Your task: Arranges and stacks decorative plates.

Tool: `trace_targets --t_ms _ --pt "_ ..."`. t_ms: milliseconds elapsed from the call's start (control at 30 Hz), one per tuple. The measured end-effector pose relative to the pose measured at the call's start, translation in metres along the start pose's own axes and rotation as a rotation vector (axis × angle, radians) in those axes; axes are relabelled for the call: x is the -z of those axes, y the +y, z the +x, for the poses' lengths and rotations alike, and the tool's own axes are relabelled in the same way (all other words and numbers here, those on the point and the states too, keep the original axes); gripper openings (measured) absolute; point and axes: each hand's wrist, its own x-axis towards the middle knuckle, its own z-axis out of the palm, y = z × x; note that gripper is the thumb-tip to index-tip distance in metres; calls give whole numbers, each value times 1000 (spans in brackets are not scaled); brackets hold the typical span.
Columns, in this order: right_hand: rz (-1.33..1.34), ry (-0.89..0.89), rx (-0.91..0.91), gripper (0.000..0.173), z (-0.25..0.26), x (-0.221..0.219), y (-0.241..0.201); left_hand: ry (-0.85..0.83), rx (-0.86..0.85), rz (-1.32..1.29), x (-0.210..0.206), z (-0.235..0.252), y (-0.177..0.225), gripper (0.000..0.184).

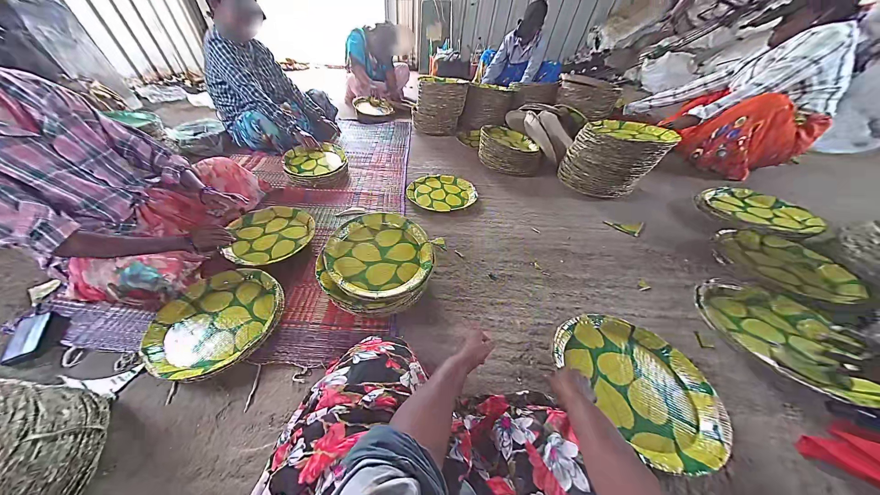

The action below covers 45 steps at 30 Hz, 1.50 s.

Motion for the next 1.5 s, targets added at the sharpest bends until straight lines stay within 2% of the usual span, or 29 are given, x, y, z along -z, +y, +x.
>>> trace_targets --t_ms 67,133,200,267,333,367,467,500,533,567,600,667,700,767,833,867,900,967,1033,1100,1167,1233,1300,1367,1433,1467,1500 --pt "-106 9 -28 40 0 0 -3 -165 -42 449 -6 7 -12 49" --pt "-109 57 -22 39 1 -1 -6 -272 8 713 -8 4 -17 51" --pt "1 117 -12 48 1 -1 -3 -283 49 786 -8 -3 -16 50" --pt "171 224 -28 54 0 6 0 -225 31 746 -6 -5 -11 51" --pt "285 423 11 50 -6 11 0 -49 -86 663 -3 -7 -10 53" --pt "294 525 76 46 -12 12 -1 95 -176 638 -3 -8 -8 56" --pt "188 683 500 40 -30 9 -6 634 -532 584 -7 -8 3 60" --pt "144 712 669 33 -31 2 -8 814 -662 573 -9 -1 4 59" --pt "91 628 784 30 -35 -1 -12 910 -737 564 -9 4 3 57" --pt "35 495 871 29 -38 -4 -18 912 -747 573 -7 7 1 56" --pt "-59 323 927 31 -37 -5 -25 823 -678 614 -4 5 -3 56" --pt "-266 45 919 35 -33 -7 -36 452 -360 737 1 -1 -7 58" --pt "-305 -5 858 41 -29 -9 -36 266 -215 782 1 -1 -14 62" --pt "-249 81 659 60 -21 -11 -27 9 -10 850 -8 2 -33 79" --pt "-153 165 400 73 -14 -8 -17 -52 60 896 -15 4 -43 85" --pt "-111 149 275 75 -11 -6 -11 -55 70 904 -17 5 -44 84" --pt "-99 104 166 72 -9 -3 -7 -58 72 907 -15 5 -43 83" --pt "-133 -2 11 49 -8 4 -5 -48 71 907 -14 8 -42 84" --pt "-139 -17 -52 40 -6 5 -6 -47 80 906 -13 7 -41 85" --pt "-76 45 -52 43 -4 8 -6 -48 68 906 -10 8 -40 87" --pt "35 145 -43 47 -3 9 -2 -63 31 891 -7 9 -40 89" --pt "128 319 3 44 -6 12 2 -73 -19 840 -6 12 -39 93" --pt "140 536 182 37 -16 17 0 9 -107 690 -6 11 -34 87" --pt "132 588 485 33 -23 13 -7 302 -219 517 -7 7 -24 74" --pt "80 402 764 35 -31 5 -16 696 -318 433 -4 7 -16 67" --pt "1 284 894 34 -32 -4 -20 826 -341 429 -1 8 -16 66" --pt "-106 138 979 33 -34 -10 -25 873 -323 448 4 9 -17 66"
